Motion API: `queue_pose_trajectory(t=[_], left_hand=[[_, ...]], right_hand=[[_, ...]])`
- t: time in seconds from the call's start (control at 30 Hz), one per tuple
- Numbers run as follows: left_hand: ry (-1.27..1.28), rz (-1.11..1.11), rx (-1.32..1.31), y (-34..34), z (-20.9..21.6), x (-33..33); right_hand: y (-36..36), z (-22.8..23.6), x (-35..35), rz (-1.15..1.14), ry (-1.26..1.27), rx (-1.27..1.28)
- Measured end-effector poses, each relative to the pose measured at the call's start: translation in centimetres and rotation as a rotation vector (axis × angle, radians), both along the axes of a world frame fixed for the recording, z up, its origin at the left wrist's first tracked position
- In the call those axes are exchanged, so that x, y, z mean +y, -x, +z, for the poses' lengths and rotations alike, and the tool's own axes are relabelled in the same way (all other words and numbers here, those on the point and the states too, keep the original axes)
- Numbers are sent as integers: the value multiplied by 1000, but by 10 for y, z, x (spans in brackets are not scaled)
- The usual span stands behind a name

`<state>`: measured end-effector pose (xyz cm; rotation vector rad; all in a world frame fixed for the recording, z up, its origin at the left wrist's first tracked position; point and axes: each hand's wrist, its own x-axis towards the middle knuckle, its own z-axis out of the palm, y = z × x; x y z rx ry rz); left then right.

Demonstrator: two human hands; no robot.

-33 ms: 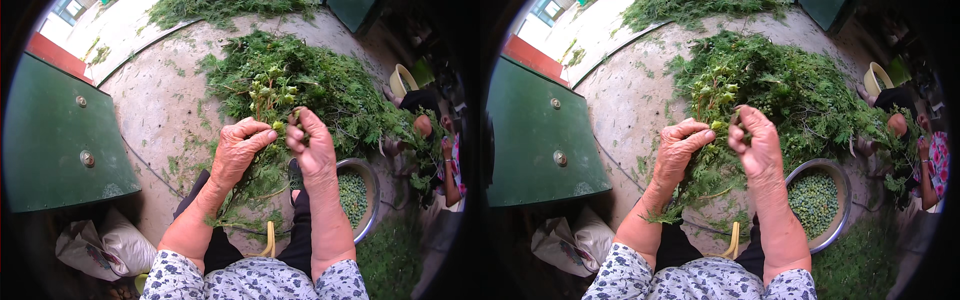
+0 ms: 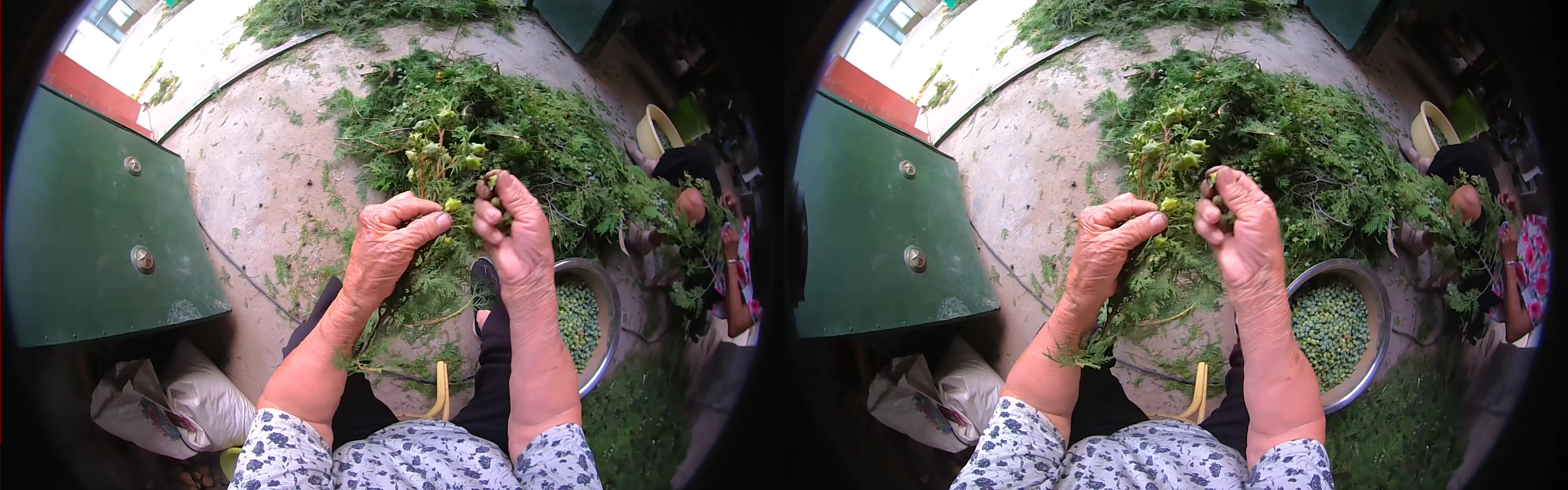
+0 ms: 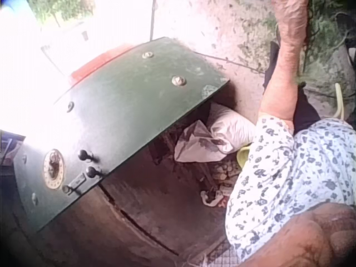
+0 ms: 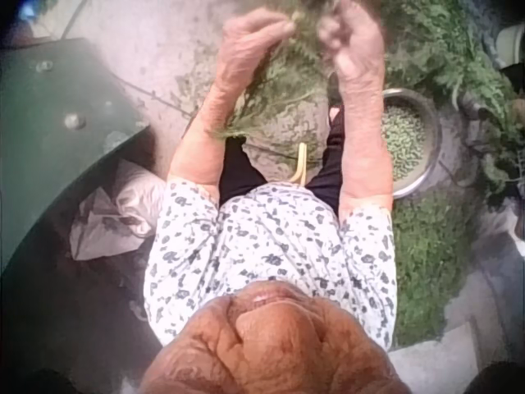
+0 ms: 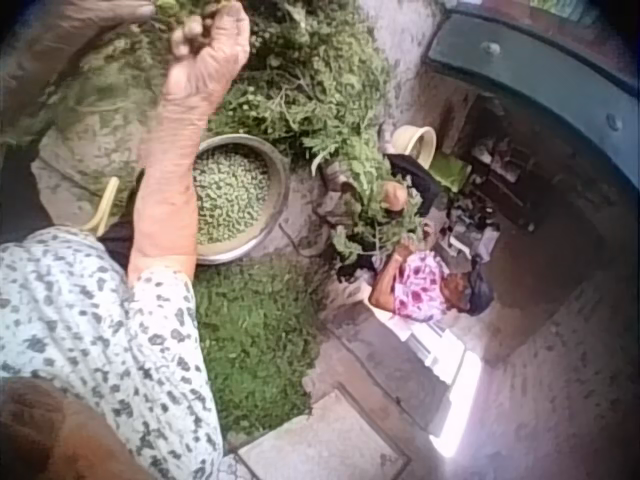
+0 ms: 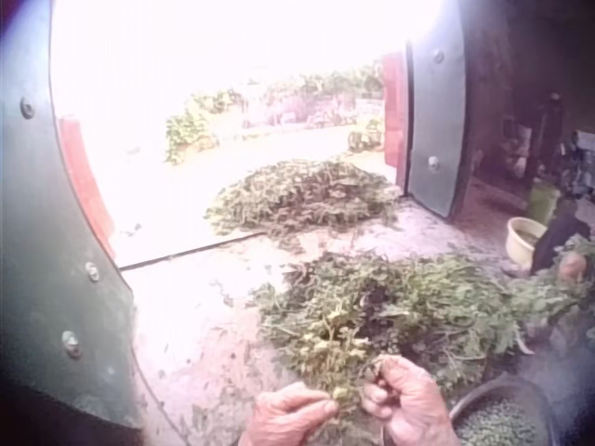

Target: The person picks up a branch from a pile, plucks small green cones from the foliage, and drops them into a metal bowl. They repeat this process, discarding the stripped branches onto the ground.

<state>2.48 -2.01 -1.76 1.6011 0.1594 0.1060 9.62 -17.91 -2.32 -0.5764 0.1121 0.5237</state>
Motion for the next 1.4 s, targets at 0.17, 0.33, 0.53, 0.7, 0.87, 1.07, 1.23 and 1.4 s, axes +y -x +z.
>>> queue_pose_trajectory(t=[0.17,0.33,0.53,0.7,0.87,1.07,1.23,1.4], left_hand=[[123,55,-29,0,-2,-1],[58,3,-49,-1,-2,2],[-129,-3,-83,-1,-3,0],[-364,13,-106,-1,0,-4],[-470,115,-187,-2,-4,-7],[-155,184,-64,-1,-6,-5],[323,254,68,-4,-4,-3],[474,209,80,-2,-2,-5]], right_hand=[[8,20,3,111,376,-90],[11,22,4,213,464,-174],[14,28,7,216,647,-315],[10,17,10,-63,1130,-1141],[21,16,23,-250,1259,-1277],[13,32,8,-69,688,-459],[13,26,9,-4,487,-170],[17,17,13,139,659,-239]])
